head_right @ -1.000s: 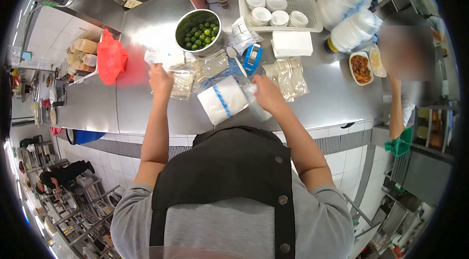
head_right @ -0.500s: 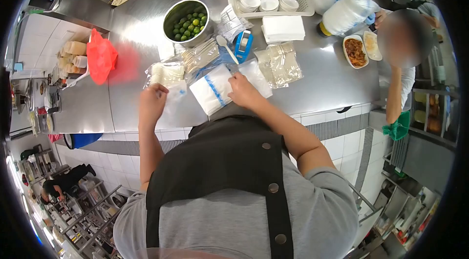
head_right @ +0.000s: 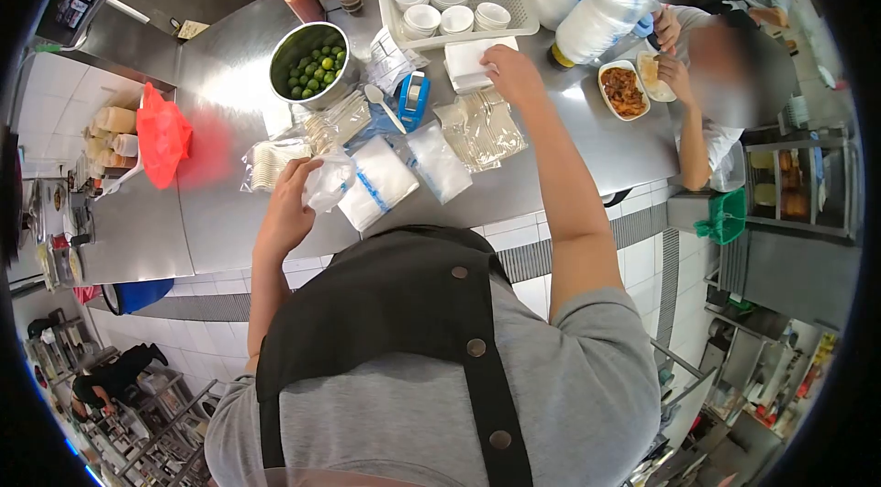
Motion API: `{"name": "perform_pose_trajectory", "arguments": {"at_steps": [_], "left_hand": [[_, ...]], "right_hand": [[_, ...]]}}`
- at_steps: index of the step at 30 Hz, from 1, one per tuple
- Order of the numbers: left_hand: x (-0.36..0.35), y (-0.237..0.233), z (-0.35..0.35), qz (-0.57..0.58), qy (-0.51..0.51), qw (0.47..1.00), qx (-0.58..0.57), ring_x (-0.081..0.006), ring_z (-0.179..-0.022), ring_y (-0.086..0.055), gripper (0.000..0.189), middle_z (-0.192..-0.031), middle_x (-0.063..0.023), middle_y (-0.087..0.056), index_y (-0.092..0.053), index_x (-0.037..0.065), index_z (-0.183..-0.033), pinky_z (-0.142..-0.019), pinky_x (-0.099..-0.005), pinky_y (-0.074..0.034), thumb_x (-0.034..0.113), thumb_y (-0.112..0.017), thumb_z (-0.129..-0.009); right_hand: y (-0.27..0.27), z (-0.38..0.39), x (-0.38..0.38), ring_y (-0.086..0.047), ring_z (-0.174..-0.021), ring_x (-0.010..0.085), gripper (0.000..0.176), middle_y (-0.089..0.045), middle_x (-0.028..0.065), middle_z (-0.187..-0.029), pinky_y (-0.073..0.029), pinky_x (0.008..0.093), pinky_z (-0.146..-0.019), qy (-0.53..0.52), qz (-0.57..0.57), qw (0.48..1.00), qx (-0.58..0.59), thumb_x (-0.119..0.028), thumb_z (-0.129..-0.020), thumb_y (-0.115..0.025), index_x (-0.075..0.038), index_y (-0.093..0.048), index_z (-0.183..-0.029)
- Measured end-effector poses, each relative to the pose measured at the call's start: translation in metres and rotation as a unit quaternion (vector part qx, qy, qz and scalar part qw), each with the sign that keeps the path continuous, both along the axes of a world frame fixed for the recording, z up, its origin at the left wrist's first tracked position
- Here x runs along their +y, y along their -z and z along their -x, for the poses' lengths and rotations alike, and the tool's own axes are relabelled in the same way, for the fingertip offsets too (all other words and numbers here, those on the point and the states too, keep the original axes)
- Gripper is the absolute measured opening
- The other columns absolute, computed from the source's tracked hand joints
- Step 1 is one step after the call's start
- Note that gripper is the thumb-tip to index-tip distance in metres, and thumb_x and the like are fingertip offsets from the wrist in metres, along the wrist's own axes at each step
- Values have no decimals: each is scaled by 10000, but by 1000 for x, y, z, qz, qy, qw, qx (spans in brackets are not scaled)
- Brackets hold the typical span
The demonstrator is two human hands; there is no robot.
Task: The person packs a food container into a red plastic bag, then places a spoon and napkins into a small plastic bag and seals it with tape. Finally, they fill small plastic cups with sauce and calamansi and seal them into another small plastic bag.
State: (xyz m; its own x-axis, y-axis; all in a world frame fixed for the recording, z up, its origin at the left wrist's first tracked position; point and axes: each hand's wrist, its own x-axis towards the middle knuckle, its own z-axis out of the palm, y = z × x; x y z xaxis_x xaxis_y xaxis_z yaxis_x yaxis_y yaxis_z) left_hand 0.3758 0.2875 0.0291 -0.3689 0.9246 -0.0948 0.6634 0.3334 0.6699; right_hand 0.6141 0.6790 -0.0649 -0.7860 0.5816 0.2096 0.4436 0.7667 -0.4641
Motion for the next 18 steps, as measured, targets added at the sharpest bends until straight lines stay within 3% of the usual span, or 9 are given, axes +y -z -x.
{"name": "perform_pose_trajectory", "arguments": {"at_steps": [10,18], "left_hand": [[-14,6,-1,62,-10,997,-34,-401,-1242,-518,661,-1292,-201,-546,-579,-9,-1286,-1052,-418,-441,-202,-480,-662],[-12,10,-6,34,10,999,-12,-401,-1234,-521,652,-1270,-198,-553,-572,-22,-1274,-1044,-414,-450,-207,-490,-653]], "right_hand": [[-3,1,12,-644,-980,349,191,-670,129,-1027,-507,427,-864,-3,46,998,-32,-111,-806,-755,-21,-686,-960],[0,0,24,-644,-976,342,169,-682,124,-1043,-509,417,-878,-31,67,997,-7,-103,-806,-753,-20,-697,-942]]}}
